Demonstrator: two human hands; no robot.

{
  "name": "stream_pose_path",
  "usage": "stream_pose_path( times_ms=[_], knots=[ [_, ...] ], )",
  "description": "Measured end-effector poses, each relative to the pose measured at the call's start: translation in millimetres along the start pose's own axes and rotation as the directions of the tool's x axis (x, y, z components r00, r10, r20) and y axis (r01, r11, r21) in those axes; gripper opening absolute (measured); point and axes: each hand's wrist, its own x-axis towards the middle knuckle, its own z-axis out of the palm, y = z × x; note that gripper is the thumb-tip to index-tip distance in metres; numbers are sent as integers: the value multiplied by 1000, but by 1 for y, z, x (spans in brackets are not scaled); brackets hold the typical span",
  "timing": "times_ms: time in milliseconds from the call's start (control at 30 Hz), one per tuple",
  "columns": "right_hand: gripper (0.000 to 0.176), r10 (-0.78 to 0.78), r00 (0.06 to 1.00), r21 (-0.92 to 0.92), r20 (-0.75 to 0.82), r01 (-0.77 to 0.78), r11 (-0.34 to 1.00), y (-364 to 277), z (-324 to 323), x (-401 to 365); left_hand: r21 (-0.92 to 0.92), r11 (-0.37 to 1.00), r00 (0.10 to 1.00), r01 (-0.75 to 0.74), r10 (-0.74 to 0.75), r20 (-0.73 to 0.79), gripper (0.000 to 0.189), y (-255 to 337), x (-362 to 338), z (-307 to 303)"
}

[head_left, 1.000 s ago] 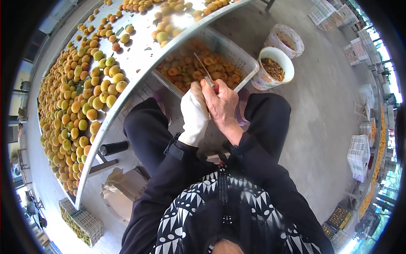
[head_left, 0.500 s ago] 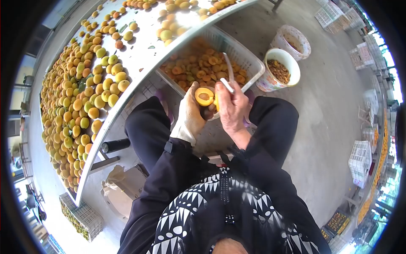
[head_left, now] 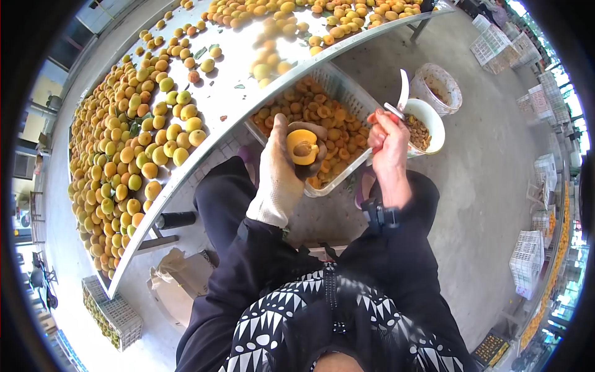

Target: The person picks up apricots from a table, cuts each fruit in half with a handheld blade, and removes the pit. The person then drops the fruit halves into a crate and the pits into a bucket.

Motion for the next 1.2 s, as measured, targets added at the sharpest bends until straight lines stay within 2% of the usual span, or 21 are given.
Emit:
stream_pose_path(
  times_ms=[67, 100, 133, 200, 267, 300, 400, 433, 567, 600, 667, 700, 733, 867, 933, 1000, 1100, 1200],
  knots=[
    [18, 8, 957, 252, 289, -84, 964, -8, -1, -17, 24, 999, 999, -47, 47, 10, 60, -6, -5, 9],
    [23, -82, 934, 284, 348, -21, 959, -14, 4, -28, 83, 996, 996, -45, 50, -68, 60, -6, -12, 17],
    [23, -84, 935, 286, 346, -20, 958, -24, 15, -40, 142, 989, 988, -37, 58, -145, 60, -7, -18, 22],
    [25, -284, 847, 419, 450, 81, 904, -43, 35, -64, 112, 994, 989, 8, 9, -149, 55, -13, -24, 26],
    [28, -392, 801, 439, 452, 183, 879, -54, 50, -84, 56, 998, 983, -14, 23, -180, 52, -17, -33, 37],
    [27, -432, 777, 468, 458, 202, 860, -59, 55, -91, 66, 998, 990, 20, -10, -143, 51, -18, -37, 37],
    [27, -511, 713, 449, 480, 301, 841, -60, 58, -99, 131, 991, 994, -20, 34, -106, 52, -20, -49, 45],
    [26, -507, 711, 459, 488, 285, 841, -60, 56, -102, 194, 980, 987, -34, 63, -149, 68, -19, -51, 55],
    [25, -524, 693, 483, 496, 281, 829, -61, 52, -113, 174, 983, 983, -50, 79, -165, 67, -20, -60, 63],
    [25, -528, 690, 483, 494, 287, 827, -60, 51, -115, 210, 974, 981, -79, 114, -158, 67, -20, -64, 65],
    [25, -588, 668, 445, 456, 401, 801, -58, 51, -119, 245, 963, 978, -109, 148, -147, 66, -25, -67, 68],
    [26, -603, 653, 425, 459, 435, 794, -57, 50, -120, 254, 943, 958, -217, 256, -132, 66, -32, -64, 68],
    [26, -604, 651, 425, 460, 436, 793, -56, 49, -121, 261, 910, 925, -321, 360, -118, 65, -37, -63, 68],
    [23, -637, 673, 439, 377, 475, 762, -55, 53, -118, 312, 878, 918, -363, 395, -43, 56, -42, -61, 61],
    [19, -596, 702, 556, 391, 336, 760, -57, 56, -115, 383, 833, 874, -399, 472, -115, 56, -45, -54, 61],
    [19, -574, 736, 524, 358, 351, 776, -58, 60, -112, 360, 847, 875, -392, 463, -138, 55, -43, -54, 63],
    [20, -398, 839, 520, 370, 167, 837, -56, 57, -105, 460, 775, 837, -434, 535, -111, 55, -39, -52, 60],
    [22, -303, 874, 534, 379, 60, 843, -53, 60, -97, 521, 724, 824, -452, 563, -67, 54, -33, -46, 55]
  ],
)
